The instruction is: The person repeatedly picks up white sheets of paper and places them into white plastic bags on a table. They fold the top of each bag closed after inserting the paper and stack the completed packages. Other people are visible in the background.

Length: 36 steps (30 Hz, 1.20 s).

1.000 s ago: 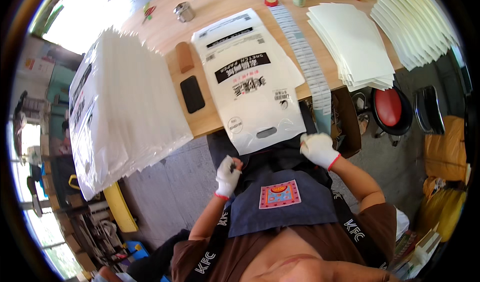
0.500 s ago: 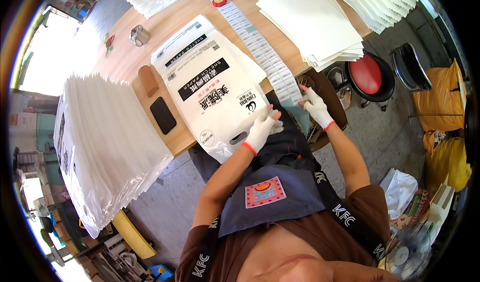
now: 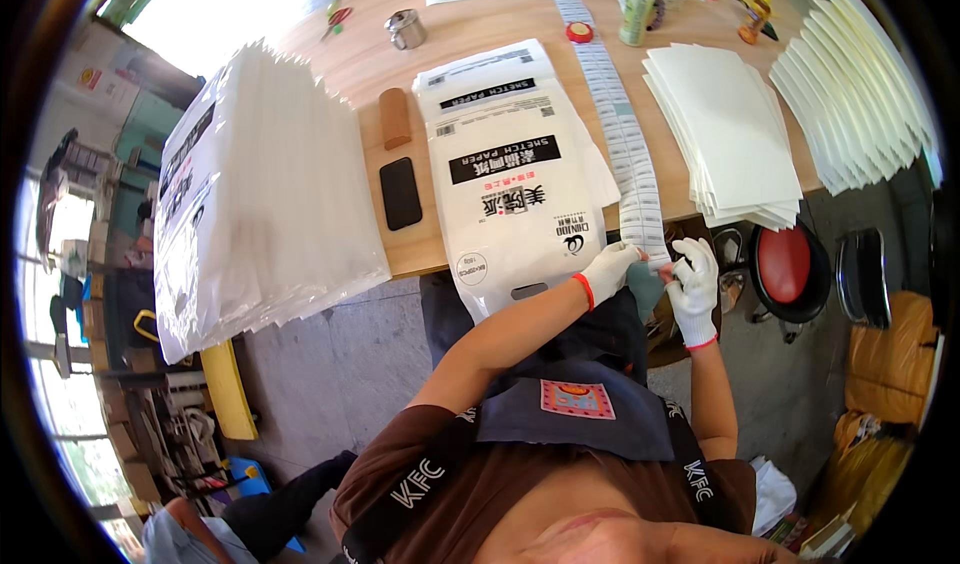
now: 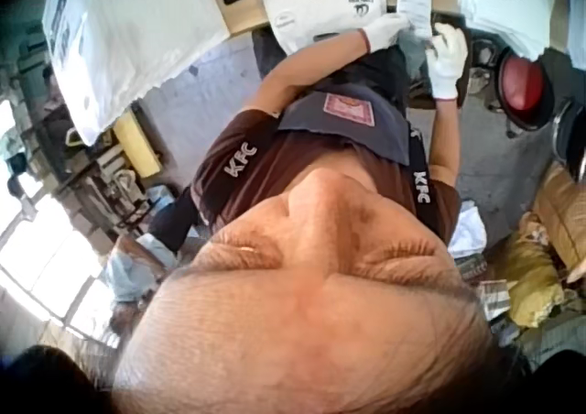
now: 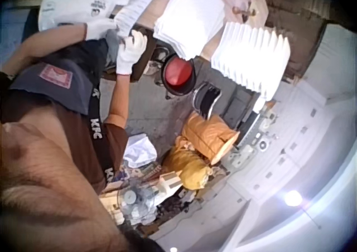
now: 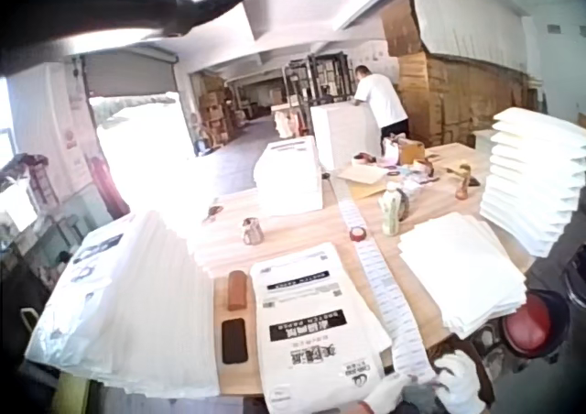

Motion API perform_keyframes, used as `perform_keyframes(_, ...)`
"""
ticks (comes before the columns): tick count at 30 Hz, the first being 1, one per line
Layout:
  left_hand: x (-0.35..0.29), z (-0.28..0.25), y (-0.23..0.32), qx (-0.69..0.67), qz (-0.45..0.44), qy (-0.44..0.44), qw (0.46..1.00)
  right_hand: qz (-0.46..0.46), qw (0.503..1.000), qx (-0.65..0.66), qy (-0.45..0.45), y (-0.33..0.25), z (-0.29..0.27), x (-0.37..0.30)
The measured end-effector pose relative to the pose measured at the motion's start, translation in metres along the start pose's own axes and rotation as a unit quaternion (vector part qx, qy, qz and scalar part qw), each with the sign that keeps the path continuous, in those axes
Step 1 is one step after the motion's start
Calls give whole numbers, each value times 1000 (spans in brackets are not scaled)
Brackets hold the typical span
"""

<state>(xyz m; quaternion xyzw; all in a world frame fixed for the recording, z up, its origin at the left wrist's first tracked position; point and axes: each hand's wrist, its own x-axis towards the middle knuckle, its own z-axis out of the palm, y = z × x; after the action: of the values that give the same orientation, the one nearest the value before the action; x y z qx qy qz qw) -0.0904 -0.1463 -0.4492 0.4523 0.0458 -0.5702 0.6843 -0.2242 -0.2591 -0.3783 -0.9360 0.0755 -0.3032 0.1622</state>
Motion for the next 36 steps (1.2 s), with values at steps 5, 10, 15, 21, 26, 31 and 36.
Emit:
perform_keyframes(5,0,-8,8,34,60,-40,997,100,992,67,-26,2,4,7)
perform_keyframes(10,2,-12,8,48,31,-46,997,101,983,126,-87,4,7,10)
perform_keyframes(15,-17,-10,14,8,68,-49,996,-53,993,82,-61,-7,1,26)
perform_keyframes(21,-79,-52,43,392,212,53,894,105,968,229,-5,-37,-10,48)
perform_keyframes(26,-150,-144,28,386,445,456,667,247,852,445,-120,-56,5,67)
perform_keyframes(31,-164,-184,24,120,204,416,878,207,791,492,-298,-95,90,111)
perform_keyframes(36,-170,-196,23,161,199,212,943,185,773,497,-349,-149,173,177)
